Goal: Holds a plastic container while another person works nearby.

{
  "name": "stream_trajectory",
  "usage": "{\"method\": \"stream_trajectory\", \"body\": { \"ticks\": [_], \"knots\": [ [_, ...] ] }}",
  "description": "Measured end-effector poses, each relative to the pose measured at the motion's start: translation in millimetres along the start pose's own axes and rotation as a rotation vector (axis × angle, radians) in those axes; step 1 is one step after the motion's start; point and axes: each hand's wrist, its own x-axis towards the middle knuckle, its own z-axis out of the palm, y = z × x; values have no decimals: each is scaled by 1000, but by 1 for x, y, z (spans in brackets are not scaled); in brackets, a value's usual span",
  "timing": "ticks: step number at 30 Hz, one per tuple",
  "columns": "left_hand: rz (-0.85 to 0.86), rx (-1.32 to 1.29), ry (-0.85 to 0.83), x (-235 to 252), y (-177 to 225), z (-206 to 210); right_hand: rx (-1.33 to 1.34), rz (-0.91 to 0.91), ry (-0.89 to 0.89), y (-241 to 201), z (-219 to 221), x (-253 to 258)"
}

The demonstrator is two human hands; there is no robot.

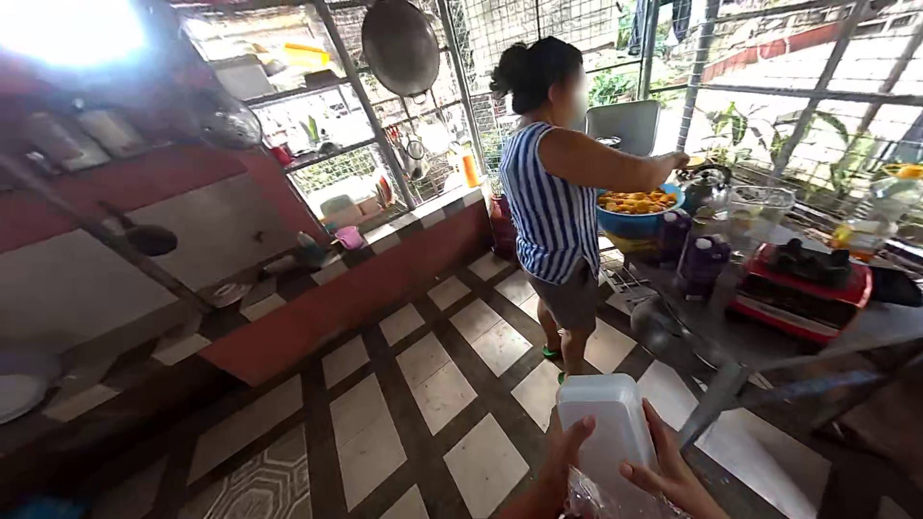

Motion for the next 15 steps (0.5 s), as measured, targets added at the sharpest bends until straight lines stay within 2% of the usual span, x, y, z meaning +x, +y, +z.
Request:
{"method": "stream_trajectory", "body": {
  "ticks": [6,15],
  "knots": [
    [-9,19,23,28,26,-70,32,63,23,-2,68,53],
    [-6,18,-20,66,35,-97,-41,148,11,-19,87,87]
  ]
}}
